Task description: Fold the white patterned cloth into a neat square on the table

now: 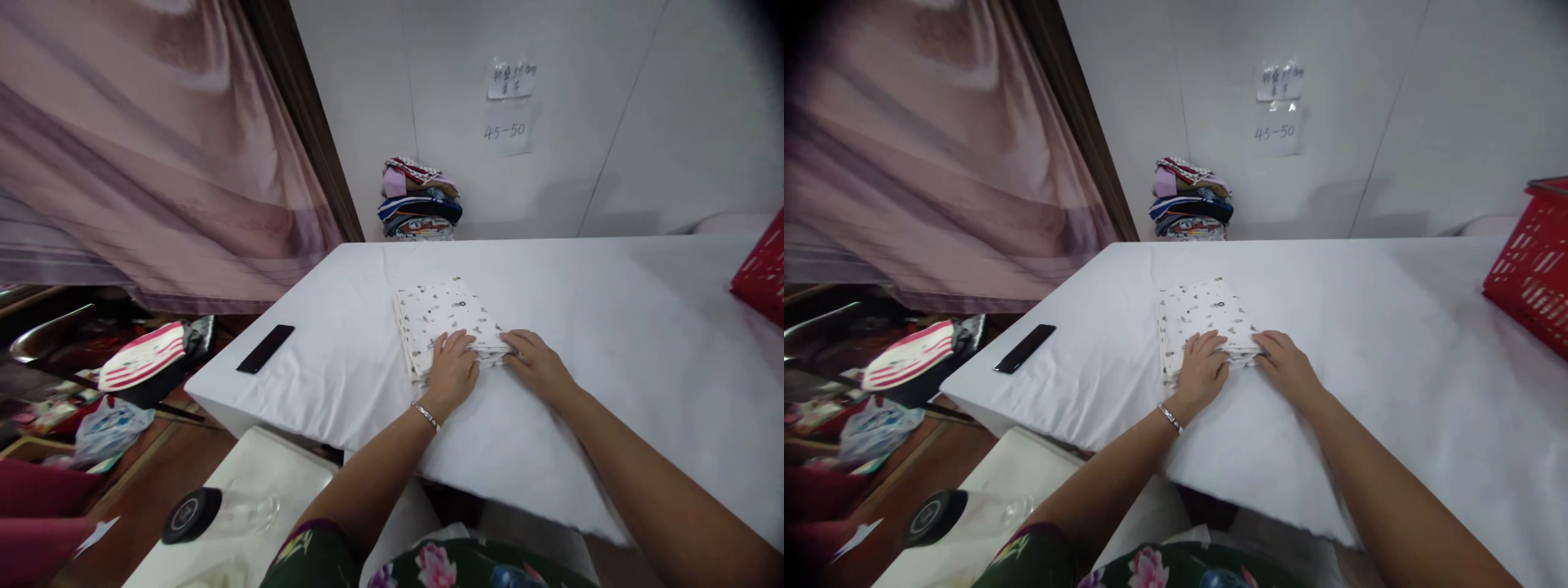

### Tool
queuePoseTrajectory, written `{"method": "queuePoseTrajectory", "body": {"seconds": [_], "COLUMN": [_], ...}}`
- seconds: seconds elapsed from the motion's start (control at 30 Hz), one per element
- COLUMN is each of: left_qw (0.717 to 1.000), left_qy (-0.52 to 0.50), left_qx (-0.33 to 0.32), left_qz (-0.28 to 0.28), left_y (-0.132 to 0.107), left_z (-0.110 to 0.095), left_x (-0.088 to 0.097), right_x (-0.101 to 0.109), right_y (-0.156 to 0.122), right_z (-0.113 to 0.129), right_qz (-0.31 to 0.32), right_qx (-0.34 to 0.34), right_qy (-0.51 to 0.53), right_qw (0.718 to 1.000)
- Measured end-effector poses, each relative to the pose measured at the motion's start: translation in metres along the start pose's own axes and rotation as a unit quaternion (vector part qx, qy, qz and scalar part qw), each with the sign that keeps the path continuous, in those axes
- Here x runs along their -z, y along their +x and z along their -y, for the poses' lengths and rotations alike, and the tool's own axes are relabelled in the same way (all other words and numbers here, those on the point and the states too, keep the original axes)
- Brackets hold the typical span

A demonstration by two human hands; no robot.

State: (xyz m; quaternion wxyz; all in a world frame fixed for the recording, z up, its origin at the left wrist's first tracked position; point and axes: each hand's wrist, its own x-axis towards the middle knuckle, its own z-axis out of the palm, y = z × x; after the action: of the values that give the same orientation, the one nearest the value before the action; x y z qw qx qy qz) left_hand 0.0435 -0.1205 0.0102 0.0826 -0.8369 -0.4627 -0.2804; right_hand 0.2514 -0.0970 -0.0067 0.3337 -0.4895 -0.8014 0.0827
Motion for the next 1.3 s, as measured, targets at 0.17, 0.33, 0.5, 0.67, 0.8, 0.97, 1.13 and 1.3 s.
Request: {"method": "queuePoseTrajectory", "body": {"seconds": [0.17,0.33,0.5,0.67,0.8,0.97,1.13,1.3], "left_qw": [1.000,1.000,0.997,0.997,0.997,0.999,0.999,0.999], "left_qy": [-0.017,0.008,0.038,0.043,0.039,0.024,0.015,0.009], "left_qx": [0.014,-0.020,-0.060,-0.063,-0.055,-0.045,-0.040,-0.037], "left_qz": [-0.010,0.002,-0.007,-0.029,-0.024,-0.021,-0.028,-0.034], "left_y": [0.001,-0.002,-0.004,-0.005,-0.004,-0.003,-0.004,-0.005], "left_z": [-0.002,-0.001,0.002,0.003,0.001,0.000,0.000,0.002], "left_x": [-0.001,-0.003,-0.004,-0.005,-0.003,0.000,-0.002,-0.004], "right_x": [0.000,0.002,0.002,0.000,-0.001,-0.006,-0.008,-0.002], "right_y": [0.002,0.003,0.003,0.001,0.001,0.003,0.004,0.004], "right_z": [0.001,-0.001,-0.002,-0.003,0.003,0.011,0.008,0.007], "right_qz": [-0.005,-0.017,-0.007,-0.017,-0.036,-0.035,-0.044,-0.062], "right_qx": [0.034,0.029,0.042,0.053,0.081,0.140,0.148,0.142], "right_qy": [-0.015,-0.020,-0.032,-0.042,-0.041,-0.043,-0.041,-0.013], "right_qw": [0.999,0.999,0.999,0.998,0.995,0.989,0.987,0.988]}}
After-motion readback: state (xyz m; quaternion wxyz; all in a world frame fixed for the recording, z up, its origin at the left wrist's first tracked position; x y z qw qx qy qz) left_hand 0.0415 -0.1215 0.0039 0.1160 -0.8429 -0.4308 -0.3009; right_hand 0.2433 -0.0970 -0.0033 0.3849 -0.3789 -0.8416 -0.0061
